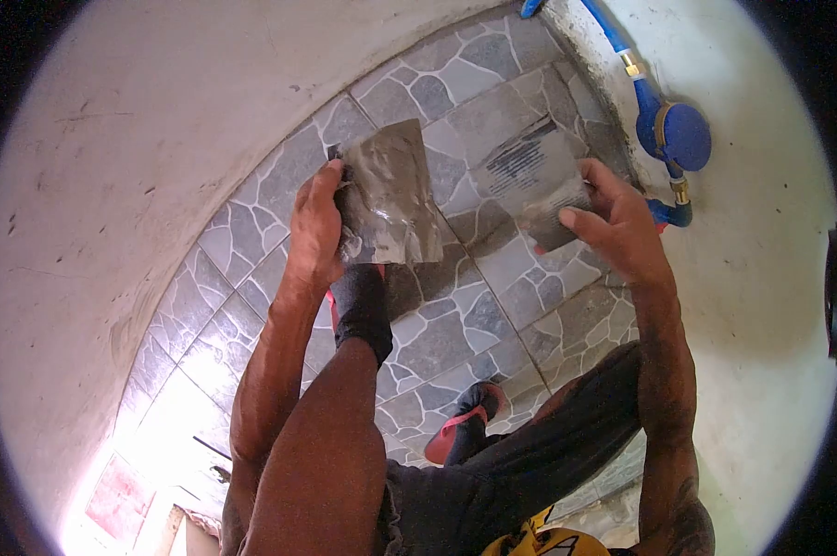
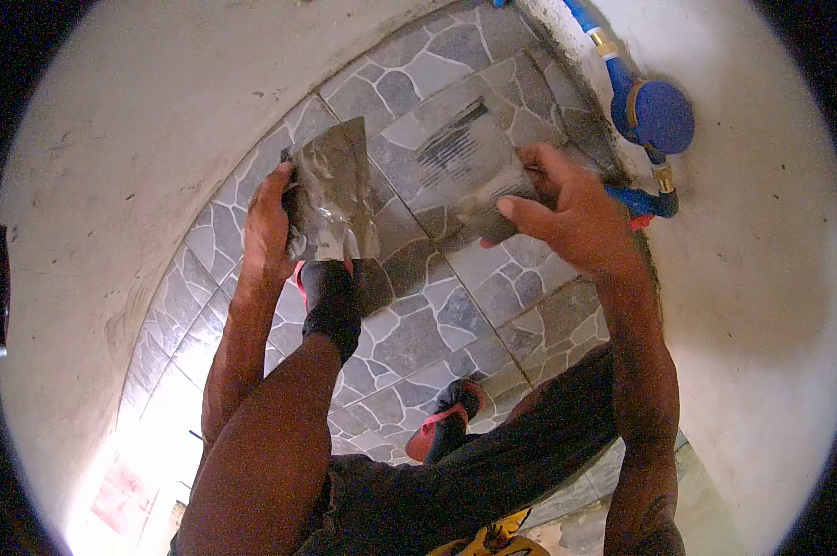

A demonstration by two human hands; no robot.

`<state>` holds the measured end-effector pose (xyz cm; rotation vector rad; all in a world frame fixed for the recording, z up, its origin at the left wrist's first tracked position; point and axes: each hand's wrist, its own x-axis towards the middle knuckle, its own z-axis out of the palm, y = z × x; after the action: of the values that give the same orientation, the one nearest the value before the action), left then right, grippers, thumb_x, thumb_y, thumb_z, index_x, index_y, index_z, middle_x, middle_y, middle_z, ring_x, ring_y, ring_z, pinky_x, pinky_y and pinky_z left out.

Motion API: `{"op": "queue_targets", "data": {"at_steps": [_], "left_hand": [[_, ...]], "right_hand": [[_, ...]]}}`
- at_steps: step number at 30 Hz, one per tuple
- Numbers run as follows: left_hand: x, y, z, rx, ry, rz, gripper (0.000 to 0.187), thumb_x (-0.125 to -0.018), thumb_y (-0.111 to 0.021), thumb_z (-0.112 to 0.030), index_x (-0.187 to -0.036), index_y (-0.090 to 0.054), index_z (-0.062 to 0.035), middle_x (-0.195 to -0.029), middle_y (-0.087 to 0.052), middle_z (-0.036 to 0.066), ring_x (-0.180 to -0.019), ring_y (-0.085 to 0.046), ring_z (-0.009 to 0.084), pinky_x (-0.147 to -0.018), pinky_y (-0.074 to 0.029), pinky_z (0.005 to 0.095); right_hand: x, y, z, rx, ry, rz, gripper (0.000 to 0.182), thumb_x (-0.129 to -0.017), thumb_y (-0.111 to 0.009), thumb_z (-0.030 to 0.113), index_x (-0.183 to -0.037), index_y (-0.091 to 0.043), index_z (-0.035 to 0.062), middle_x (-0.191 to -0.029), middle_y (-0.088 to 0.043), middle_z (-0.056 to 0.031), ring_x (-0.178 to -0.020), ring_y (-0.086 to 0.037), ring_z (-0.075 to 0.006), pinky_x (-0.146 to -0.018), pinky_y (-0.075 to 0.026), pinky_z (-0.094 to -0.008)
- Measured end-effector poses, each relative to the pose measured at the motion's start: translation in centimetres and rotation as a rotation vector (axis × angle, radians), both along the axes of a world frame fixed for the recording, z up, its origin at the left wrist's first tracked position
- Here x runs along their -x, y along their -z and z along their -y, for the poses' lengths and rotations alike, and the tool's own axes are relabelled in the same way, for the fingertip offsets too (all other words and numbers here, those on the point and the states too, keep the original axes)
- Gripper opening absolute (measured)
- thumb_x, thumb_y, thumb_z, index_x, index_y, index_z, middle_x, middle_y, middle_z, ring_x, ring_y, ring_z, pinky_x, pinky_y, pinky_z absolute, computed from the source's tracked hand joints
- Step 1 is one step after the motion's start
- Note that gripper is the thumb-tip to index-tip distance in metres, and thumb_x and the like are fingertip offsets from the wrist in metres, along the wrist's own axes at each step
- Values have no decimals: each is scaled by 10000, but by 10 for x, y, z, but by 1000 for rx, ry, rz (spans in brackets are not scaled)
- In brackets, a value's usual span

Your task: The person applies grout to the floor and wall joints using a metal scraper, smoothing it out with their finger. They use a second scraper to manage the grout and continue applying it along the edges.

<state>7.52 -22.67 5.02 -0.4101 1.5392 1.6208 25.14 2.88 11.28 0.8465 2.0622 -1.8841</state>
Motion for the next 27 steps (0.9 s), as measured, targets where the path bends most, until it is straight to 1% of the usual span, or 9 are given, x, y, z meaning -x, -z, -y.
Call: {"op": "queue_targets", "data": {"at_steps": [4,9,10,12,16,18,21,24,27], "left_hand": [[-1,10,3,-72,-16,-16,339,-936,-513,-331,-1037,-587,-16,-874,-601,56,-721,-594,154,-671,-505,296],[-2,0,2,-20,50,-52,348,-931,-518,-328,-1062,-593,-14,-910,-593,62,-788,-581,147,-717,-498,297],[-3,-7,-1,-18,64,-54,339,-935,-503,-324,-1027,-595,-10,-876,-591,57,-749,-575,140,-685,-493,292],[-5,-19,-7,-14,94,-56,338,-943,-475,-315,-956,-599,-1,-808,-587,46,-671,-563,127,-619,-482,281],[-3,-9,-3,-31,257,-148,351,-957,-457,-312,-972,-603,7,-814,-594,39,-703,-547,110,-659,-468,276],[-2,-7,-3,-72,352,-195,360,-964,-445,-311,-975,-603,13,-809,-598,31,-707,-536,103,-674,-459,271],[3,-18,-2,33,494,-279,417,-942,-491,-330,-1101,-606,38,-1016,-610,99,-858,-566,143,-784,-464,278],[7,-14,0,-17,523,-184,456,-941,-491,-347,-1128,-593,57,-1038,-613,118,-916,-564,165,-848,-448,284],[11,-15,-1,53,561,-280,477,-934,-501,-357,-1149,-583,61,-1089,-603,140,-977,-558,186,-880,-434,293]], "right_hand": [[2,6,8,-216,-95,-26,470,-842,-630,115,-1245,-460,-57,-1106,-600,-143,-979,-597,-191,-891,-467,-323],[15,-10,19,-477,-261,-88,413,-860,-613,115,-1222,-503,-51,-1081,-619,-176,-1012,-594,-205,-885,-456,-312],[17,-11,22,-508,-269,-93,407,-865,-611,126,-1218,-510,-50,-1075,-622,-188,-1019,-596,-213,-885,-454,-312],[22,-10,23,-517,-267,-160,413,-873,-611,158,-1215,-513,-51,-1061,-619,-220,-1015,-602,-257,-887,-453,-334],[30,-3,19,-744,-342,-308,411,-888,-601,199,-1208,-520,-46,-1079,-612,-240,-1002,-601,-345,-885,-456,-377],[35,-3,18,-704,-364,-299,384,-888,-593,174,-1200,-526,-38,-1101,-606,-231,-1014,-595,-362,-885,-458,-386],[42,-6,17,-749,-438,-344,353,-886,-583,135,-1194,-531,-30,-1137,-595,-220,-1039,-586,-373,-892,-459,-395],[48,-10,14,-797,-511,-397,339,-879,-583,107,-1190,-535,-18,-1153,-591,-207,-1051,-580,-376,-908,-459,-404],[50,-10,12,-827,-565,-411,331,-874,-582,88,-1189,-541,-4,-1166,-590,-191,-1067,-575,-364,-928,-459,-410]]}}
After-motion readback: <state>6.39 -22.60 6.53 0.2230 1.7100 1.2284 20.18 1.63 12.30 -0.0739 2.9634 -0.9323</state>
